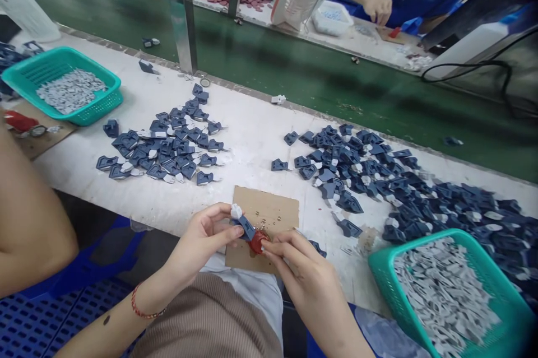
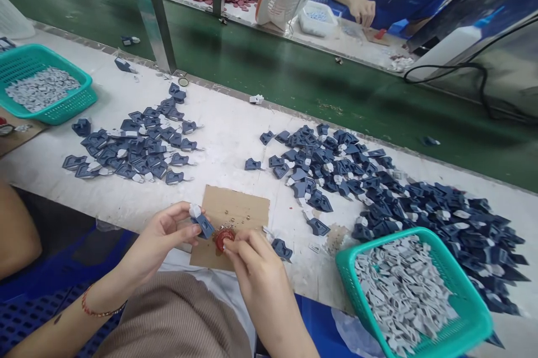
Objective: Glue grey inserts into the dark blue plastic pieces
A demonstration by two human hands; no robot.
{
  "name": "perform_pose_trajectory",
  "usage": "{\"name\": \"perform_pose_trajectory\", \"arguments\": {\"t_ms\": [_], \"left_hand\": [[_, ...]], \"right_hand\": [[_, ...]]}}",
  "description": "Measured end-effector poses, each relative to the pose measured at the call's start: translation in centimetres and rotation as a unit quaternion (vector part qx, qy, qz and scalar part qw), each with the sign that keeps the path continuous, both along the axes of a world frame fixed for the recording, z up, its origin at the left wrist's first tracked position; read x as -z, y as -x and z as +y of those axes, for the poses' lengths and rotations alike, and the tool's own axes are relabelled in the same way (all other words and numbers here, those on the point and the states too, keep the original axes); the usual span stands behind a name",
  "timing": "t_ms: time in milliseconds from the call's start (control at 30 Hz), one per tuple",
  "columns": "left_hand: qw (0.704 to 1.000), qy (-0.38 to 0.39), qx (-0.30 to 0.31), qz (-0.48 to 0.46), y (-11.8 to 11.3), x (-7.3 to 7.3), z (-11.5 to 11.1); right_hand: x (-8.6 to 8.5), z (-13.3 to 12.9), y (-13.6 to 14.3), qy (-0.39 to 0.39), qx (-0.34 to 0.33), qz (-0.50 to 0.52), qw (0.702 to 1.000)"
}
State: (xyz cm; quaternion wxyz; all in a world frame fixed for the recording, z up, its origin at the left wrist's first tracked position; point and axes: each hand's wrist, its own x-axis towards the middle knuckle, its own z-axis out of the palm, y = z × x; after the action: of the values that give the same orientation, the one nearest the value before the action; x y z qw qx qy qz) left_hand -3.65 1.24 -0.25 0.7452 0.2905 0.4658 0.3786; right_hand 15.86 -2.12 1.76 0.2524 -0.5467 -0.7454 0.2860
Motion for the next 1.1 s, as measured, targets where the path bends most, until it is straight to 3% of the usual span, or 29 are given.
{"name": "perform_pose_trajectory", "arguments": {"t_ms": [167, 300, 433, 533, 700, 967, 1100], "left_hand": [[1.000, -0.012, -0.005, -0.017, -0.4, 0.2, -0.3], [0.999, -0.017, 0.001, -0.031, -0.7, 0.3, -0.6], [0.999, -0.020, 0.007, -0.030, -1.5, -0.1, -1.0], [0.999, -0.026, 0.018, -0.040, -2.4, -0.7, -1.3], [0.998, -0.034, 0.009, -0.050, -3.4, -1.4, -1.5], [0.998, -0.042, -0.001, -0.050, -3.5, -1.4, -1.8], [0.994, -0.075, -0.010, -0.079, -3.7, -1.4, -1.9]], "right_hand": [[0.0, 0.0, 0.2, 0.012, 0.012, 0.021, 1.000], [-0.4, 0.1, -0.8, 0.092, 0.071, 0.107, 0.987], [-1.3, 0.4, -1.6, 0.198, 0.193, 0.282, 0.919], [-2.0, 0.6, -1.4, 0.249, 0.237, 0.352, 0.870], [-2.8, 0.6, -0.4, 0.273, 0.206, 0.387, 0.856], [-3.0, 0.1, -0.3, 0.227, 0.165, 0.370, 0.886], [-3.0, 0.2, -0.2, 0.276, 0.185, 0.418, 0.846]]}}
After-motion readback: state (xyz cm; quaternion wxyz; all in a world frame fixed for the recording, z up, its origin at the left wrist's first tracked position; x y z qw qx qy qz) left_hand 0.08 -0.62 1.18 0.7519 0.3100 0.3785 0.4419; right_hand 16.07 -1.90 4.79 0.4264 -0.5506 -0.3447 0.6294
